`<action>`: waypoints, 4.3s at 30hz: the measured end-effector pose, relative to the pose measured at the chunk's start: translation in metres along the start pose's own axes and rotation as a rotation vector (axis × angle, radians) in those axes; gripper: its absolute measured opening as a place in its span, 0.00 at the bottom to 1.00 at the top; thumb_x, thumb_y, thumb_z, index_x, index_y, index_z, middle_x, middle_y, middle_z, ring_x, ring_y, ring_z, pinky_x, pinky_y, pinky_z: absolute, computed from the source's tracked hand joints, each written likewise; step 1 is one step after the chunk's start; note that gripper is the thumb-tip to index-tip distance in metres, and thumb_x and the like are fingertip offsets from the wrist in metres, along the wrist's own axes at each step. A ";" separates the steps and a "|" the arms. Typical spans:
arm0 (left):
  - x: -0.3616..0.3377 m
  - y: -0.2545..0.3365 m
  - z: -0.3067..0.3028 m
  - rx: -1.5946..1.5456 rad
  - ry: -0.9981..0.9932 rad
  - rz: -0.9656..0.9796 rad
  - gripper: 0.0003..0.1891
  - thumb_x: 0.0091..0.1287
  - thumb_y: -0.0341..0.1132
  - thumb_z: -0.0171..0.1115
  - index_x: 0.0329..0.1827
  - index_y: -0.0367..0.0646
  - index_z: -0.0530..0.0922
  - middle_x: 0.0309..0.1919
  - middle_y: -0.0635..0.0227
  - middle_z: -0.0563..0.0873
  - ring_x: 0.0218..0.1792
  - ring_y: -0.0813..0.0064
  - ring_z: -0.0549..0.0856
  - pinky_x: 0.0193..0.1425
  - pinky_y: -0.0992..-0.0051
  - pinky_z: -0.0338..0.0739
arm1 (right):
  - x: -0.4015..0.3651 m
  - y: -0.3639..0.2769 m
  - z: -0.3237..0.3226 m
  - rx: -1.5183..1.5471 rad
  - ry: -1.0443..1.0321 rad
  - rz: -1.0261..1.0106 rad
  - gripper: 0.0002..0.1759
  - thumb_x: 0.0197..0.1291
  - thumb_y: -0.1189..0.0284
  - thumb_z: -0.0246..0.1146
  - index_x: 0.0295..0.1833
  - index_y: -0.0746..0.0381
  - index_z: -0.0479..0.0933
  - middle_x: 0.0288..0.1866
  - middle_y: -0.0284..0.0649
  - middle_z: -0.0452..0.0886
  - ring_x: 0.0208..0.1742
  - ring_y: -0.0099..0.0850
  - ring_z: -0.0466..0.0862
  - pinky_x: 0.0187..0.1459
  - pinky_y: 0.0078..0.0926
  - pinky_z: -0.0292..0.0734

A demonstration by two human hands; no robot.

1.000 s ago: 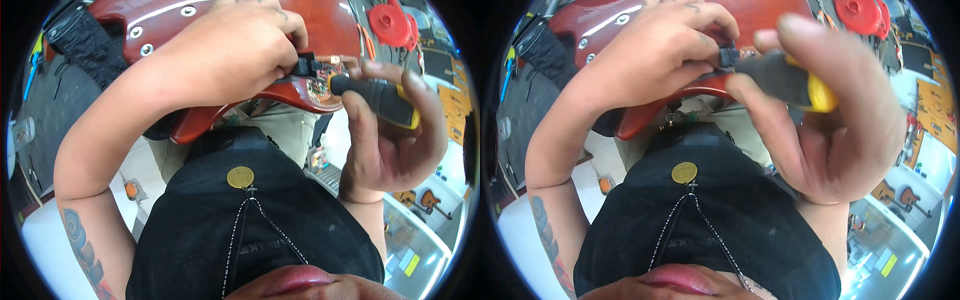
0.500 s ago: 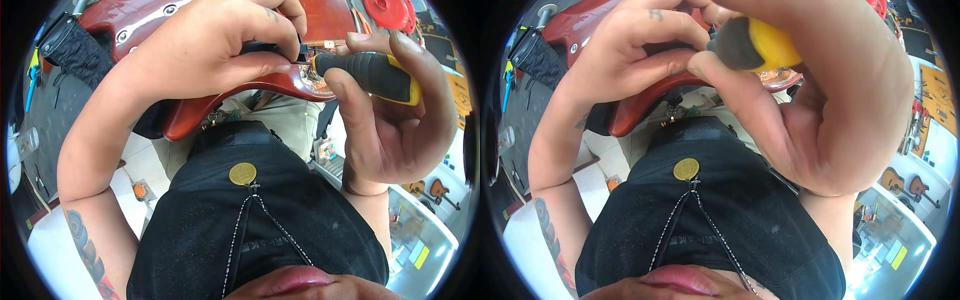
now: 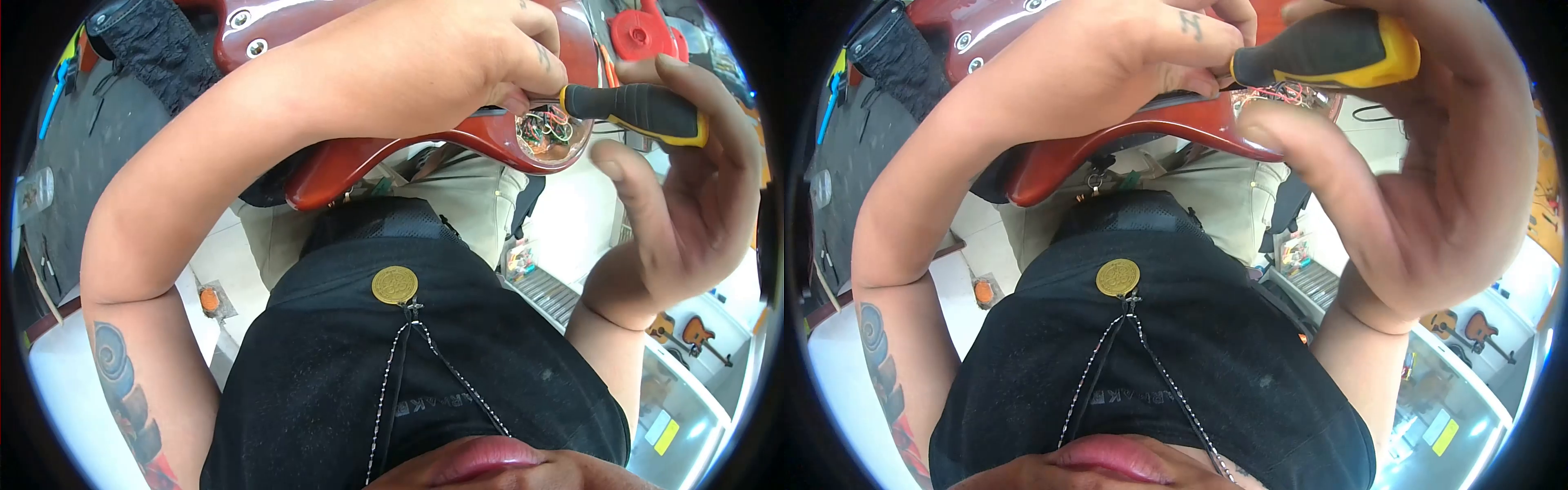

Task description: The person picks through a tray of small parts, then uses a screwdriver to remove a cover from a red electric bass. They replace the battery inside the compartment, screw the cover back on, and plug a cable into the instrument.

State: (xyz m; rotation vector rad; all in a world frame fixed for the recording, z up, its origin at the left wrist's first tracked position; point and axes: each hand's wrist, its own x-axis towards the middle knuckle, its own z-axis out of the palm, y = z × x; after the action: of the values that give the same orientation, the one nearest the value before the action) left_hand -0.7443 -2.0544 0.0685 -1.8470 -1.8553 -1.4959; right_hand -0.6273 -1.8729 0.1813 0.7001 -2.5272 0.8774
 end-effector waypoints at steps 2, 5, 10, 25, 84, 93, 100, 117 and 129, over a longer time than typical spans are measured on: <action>0.001 0.004 -0.005 0.148 -0.103 -0.048 0.15 0.64 0.20 0.62 0.54 0.38 0.84 0.52 0.54 0.84 0.52 0.53 0.86 0.56 0.64 0.81 | 0.009 -0.010 -0.001 0.005 0.030 -0.020 0.29 0.54 0.85 0.74 0.63 0.75 0.76 0.54 0.59 0.86 0.56 0.44 0.87 0.60 0.36 0.82; 0.000 0.016 -0.011 0.023 -0.109 -0.109 0.15 0.66 0.21 0.61 0.55 0.37 0.84 0.55 0.53 0.84 0.52 0.52 0.87 0.57 0.64 0.82 | 0.032 -0.020 -0.022 -0.425 -0.314 -0.236 0.23 0.48 0.86 0.70 0.54 0.75 0.82 0.50 0.59 0.87 0.52 0.43 0.88 0.54 0.32 0.82; 0.005 0.016 -0.024 -0.051 -0.214 -0.139 0.15 0.67 0.22 0.60 0.55 0.36 0.84 0.55 0.51 0.84 0.52 0.51 0.87 0.57 0.62 0.82 | 0.032 -0.028 -0.020 -0.448 -0.278 -0.151 0.17 0.49 0.85 0.70 0.48 0.74 0.85 0.44 0.53 0.87 0.48 0.41 0.87 0.51 0.30 0.82; 0.002 0.016 -0.017 -0.034 -0.177 -0.135 0.16 0.70 0.25 0.59 0.59 0.35 0.83 0.56 0.50 0.84 0.52 0.49 0.86 0.58 0.60 0.80 | 0.037 -0.040 -0.007 -0.642 -0.209 -0.044 0.26 0.42 0.67 0.79 0.47 0.72 0.86 0.40 0.45 0.86 0.42 0.34 0.86 0.44 0.25 0.79; 0.009 0.013 -0.018 -0.027 -0.264 -0.148 0.10 0.69 0.29 0.64 0.50 0.35 0.87 0.57 0.51 0.84 0.54 0.52 0.86 0.60 0.63 0.80 | 0.035 -0.024 -0.021 -0.498 -0.080 -0.156 0.35 0.41 0.48 0.75 0.38 0.74 0.84 0.31 0.42 0.81 0.33 0.33 0.80 0.37 0.24 0.71; 0.002 0.011 -0.017 0.013 -0.196 -0.030 0.11 0.69 0.29 0.65 0.49 0.34 0.88 0.55 0.52 0.84 0.53 0.53 0.86 0.60 0.63 0.80 | 0.035 -0.049 -0.033 -0.684 -0.343 0.090 0.36 0.39 0.47 0.74 0.39 0.72 0.85 0.33 0.42 0.82 0.34 0.31 0.82 0.39 0.23 0.73; 0.005 0.011 -0.017 -0.002 -0.230 -0.088 0.10 0.68 0.27 0.64 0.48 0.34 0.88 0.55 0.52 0.84 0.52 0.53 0.86 0.60 0.64 0.80 | 0.036 -0.028 -0.037 -0.521 -0.312 -0.284 0.20 0.50 0.72 0.72 0.47 0.74 0.87 0.43 0.51 0.87 0.40 0.35 0.86 0.46 0.24 0.79; 0.004 0.002 -0.015 -0.006 -0.236 -0.075 0.08 0.69 0.27 0.64 0.47 0.36 0.88 0.54 0.54 0.86 0.54 0.54 0.86 0.61 0.64 0.80 | 0.032 -0.041 -0.028 -0.457 -0.242 -0.216 0.19 0.43 0.72 0.73 0.41 0.74 0.86 0.37 0.46 0.85 0.39 0.35 0.85 0.40 0.22 0.77; 0.004 -0.003 -0.020 -0.501 -0.127 -0.148 0.09 0.65 0.27 0.74 0.46 0.37 0.86 0.52 0.62 0.85 0.49 0.67 0.86 0.56 0.70 0.80 | 0.029 -0.045 -0.022 -0.659 -0.169 -0.065 0.27 0.42 0.57 0.75 0.39 0.71 0.85 0.32 0.41 0.80 0.34 0.32 0.82 0.38 0.24 0.73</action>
State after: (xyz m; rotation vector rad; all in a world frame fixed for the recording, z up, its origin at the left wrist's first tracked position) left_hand -0.7580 -2.0644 0.0792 -2.0821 -1.8254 -2.0969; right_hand -0.6213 -1.8984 0.2327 0.6403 -2.6784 -0.0648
